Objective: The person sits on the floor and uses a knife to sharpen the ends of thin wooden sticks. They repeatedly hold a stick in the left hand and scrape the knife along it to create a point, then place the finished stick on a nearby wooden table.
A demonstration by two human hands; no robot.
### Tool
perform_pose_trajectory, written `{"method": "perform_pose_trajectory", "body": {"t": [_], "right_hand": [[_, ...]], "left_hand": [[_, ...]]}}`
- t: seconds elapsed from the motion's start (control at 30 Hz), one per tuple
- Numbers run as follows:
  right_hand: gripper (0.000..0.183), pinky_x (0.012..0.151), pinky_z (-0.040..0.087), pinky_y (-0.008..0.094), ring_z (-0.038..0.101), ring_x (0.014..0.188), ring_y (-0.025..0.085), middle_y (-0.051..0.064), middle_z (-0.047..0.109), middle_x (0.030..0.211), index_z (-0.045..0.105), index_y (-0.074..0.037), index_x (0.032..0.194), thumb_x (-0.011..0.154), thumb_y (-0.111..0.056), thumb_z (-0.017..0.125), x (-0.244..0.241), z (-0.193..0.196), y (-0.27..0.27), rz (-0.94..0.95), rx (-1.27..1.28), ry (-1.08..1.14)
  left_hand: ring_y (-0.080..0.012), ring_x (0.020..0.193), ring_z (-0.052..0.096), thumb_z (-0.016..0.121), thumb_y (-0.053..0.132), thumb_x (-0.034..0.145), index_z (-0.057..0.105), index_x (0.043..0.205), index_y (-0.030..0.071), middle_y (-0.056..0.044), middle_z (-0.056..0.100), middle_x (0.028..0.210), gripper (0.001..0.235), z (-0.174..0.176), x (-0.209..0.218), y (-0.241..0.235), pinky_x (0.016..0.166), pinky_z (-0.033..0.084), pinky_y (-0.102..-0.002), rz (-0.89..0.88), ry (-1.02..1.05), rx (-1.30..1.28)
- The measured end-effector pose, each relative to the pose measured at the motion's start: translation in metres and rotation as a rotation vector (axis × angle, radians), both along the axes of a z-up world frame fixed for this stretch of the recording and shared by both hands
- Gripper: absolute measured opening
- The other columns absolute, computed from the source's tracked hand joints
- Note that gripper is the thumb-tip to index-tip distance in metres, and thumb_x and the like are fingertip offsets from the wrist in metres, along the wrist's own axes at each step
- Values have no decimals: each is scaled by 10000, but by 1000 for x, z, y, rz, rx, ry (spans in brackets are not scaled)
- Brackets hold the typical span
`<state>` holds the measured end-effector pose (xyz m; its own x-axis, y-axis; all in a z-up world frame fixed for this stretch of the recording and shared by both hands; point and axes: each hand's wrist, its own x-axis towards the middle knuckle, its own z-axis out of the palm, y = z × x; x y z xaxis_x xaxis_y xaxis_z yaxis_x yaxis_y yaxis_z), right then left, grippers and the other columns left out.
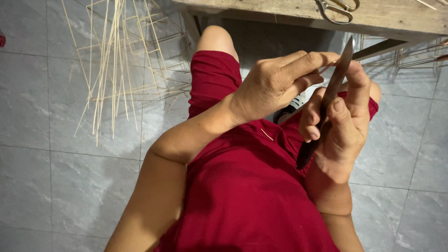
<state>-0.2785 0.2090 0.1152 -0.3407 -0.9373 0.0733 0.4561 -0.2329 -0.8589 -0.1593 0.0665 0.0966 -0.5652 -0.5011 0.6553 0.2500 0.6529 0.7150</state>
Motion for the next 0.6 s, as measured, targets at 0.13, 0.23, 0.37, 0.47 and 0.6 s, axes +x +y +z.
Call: {"method": "perform_pose_trajectory", "body": {"t": [0.13, 0.23, 0.37, 0.47, 0.6], "right_hand": [[501, 389, 335, 187, 442, 487, 108, 100, 518, 722, 395, -130, 1565, 1155, -239, 662, 1, -2, 0, 0, -5, -6], [497, 392, 333, 182, 448, 490, 104, 99, 521, 717, 398, -126, 1555, 1155, -238, 672, 1, -3, 0, -2, -10, -4], [505, 400, 337, 177, 467, 510, 105, 104, 537, 725, 395, -117, 1539, 1148, -235, 692, 0, -3, -1, 7, -12, -7], [507, 396, 342, 174, 482, 525, 108, 103, 543, 730, 396, -110, 1534, 1145, -226, 700, 1, -4, -2, 2, -16, -19], [507, 392, 344, 170, 492, 555, 108, 88, 532, 731, 400, -107, 1540, 1143, -218, 696, 1, -6, -1, 3, -31, -37]], "left_hand": [[-97, 944, 770, 726, -65, 1006, 569, 1349, 133, 7, 716, 1152, 425, 2, -1, -1, 832, 635, -187, -9, 16, -1], [-96, 928, 764, 729, -17, 1033, 565, 1373, 170, 28, 717, 1059, 422, 2, 3, 1, 821, 652, -184, 32, -18, -22], [-82, 839, 747, 744, 59, 1037, 556, 1372, 179, 37, 710, 1028, 402, -2, -1, 1, 763, 608, -186, 43, -25, -41], [-81, 808, 735, 753, 89, 1034, 553, 1370, 184, 35, 703, 1021, 402, -5, -4, 1, 744, 602, -185, 59, -19, -60], [-89, 799, 726, 757, 97, 1043, 556, 1372, 199, 31, 695, 1010, 399, -3, 0, 2, 718, 637, -189, 79, -46, -60]]}}
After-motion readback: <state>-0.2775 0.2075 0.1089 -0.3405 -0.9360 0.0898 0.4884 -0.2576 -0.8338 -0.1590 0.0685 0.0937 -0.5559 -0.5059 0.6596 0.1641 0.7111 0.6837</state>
